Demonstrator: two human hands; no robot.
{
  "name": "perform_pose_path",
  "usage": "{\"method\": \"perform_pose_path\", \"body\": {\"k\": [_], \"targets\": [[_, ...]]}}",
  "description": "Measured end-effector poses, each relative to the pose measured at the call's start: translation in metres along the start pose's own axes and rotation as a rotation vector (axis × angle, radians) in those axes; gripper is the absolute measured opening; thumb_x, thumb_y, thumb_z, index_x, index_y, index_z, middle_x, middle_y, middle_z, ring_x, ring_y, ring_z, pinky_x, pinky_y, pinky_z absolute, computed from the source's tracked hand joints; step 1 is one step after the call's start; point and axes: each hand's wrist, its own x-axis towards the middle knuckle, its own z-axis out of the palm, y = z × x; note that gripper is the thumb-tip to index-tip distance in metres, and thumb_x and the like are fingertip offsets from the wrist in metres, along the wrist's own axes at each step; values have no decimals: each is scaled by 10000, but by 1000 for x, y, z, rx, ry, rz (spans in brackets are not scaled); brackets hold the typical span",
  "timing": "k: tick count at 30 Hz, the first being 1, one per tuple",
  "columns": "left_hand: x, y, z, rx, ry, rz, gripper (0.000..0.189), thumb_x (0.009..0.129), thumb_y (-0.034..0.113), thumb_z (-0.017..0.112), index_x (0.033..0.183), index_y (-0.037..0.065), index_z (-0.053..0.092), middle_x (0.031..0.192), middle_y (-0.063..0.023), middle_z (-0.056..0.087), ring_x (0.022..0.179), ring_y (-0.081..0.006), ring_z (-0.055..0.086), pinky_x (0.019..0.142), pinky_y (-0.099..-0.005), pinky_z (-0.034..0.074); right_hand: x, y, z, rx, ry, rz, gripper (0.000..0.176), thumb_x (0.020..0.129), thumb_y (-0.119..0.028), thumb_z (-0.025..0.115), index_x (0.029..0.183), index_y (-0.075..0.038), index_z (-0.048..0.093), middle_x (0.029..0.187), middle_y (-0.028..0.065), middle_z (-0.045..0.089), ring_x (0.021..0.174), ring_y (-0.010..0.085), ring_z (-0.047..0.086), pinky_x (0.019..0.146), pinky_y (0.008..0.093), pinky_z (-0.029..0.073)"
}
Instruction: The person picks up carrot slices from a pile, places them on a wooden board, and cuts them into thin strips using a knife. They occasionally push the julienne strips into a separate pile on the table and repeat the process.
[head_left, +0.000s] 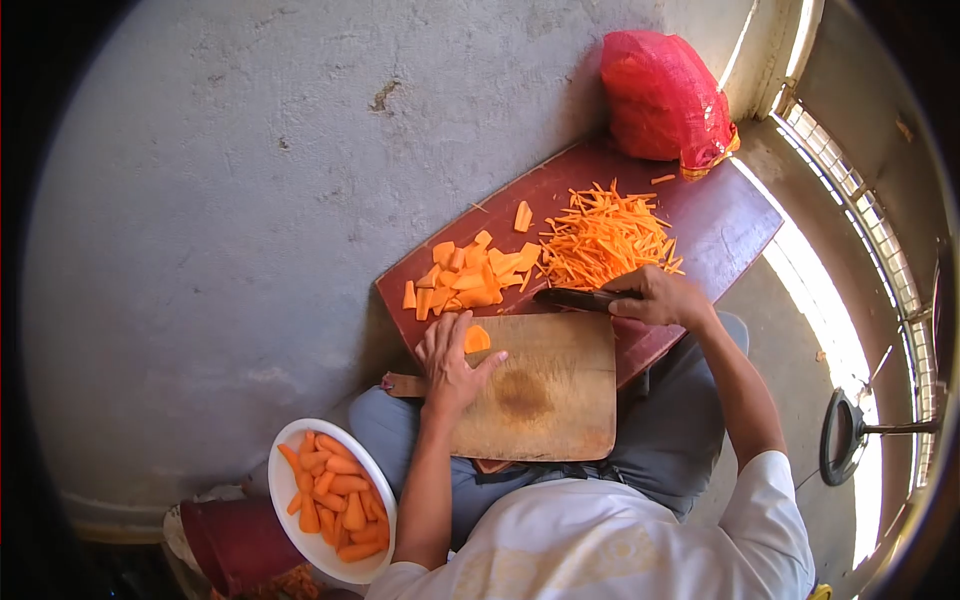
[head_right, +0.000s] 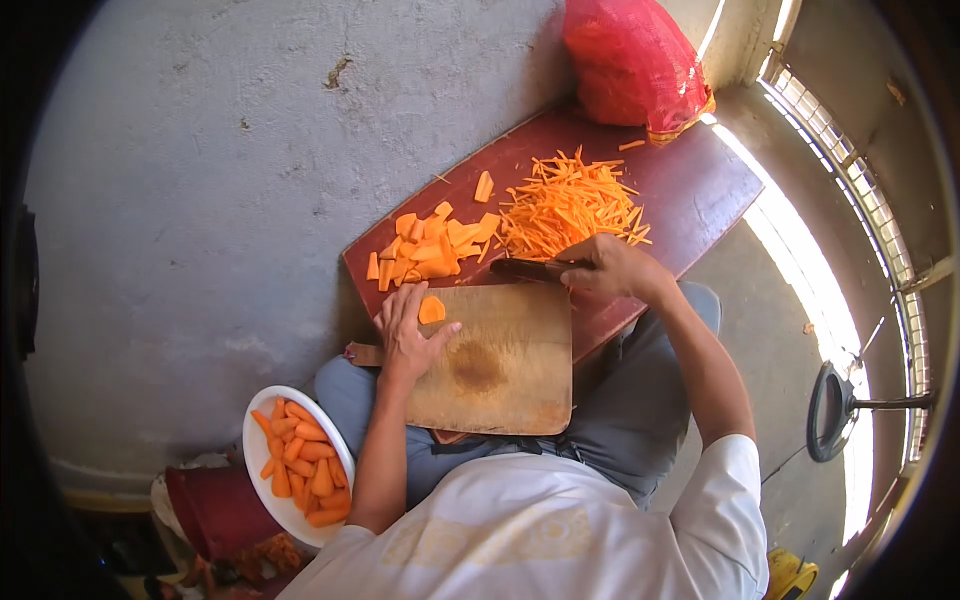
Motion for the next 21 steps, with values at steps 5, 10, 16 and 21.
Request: {"method": "perform_pose_path", "body": {"k": [5,10,16,21], "targets": [[-1,3,0,7,23,8,914,850,508,951,1560,37,621,1577,-166,593,1484,-411,501,1247,-584,356,-11,12,11,16,159,50,383,1049,-197,753,1382,-8,772,1116,234,829,973,344,808,908,432,620],[0,2,-2,-12,15,0,916,855,530,943,1551,24,629,1580,-175,589,1484,-411,501,1245,-582,354,-8,15,-8,-69,271,128,369,1065,-178,740,1391,-8,766,1170,233,827,1043,353,813,938,430,614],[-1,-1,-2,-11,24,7,902,857,567,933,1525,29,654,1561,-178,590,1456,-410,521,1218,-588,373,5,31,-24,-67,437,111,302,1075,-179,745,1331,-23,778,978,193,806,822,225,745,811,418,593],[1,0,-2,-37,64,0,820,850,547,947,1436,22,714,1514,-170,622,1425,-399,545,1194,-584,399,-7,26,-25,-41,333,172,240,1090,-206,722,1248,-33,777,843,108,731,754,148,662,734,390,564]]}}
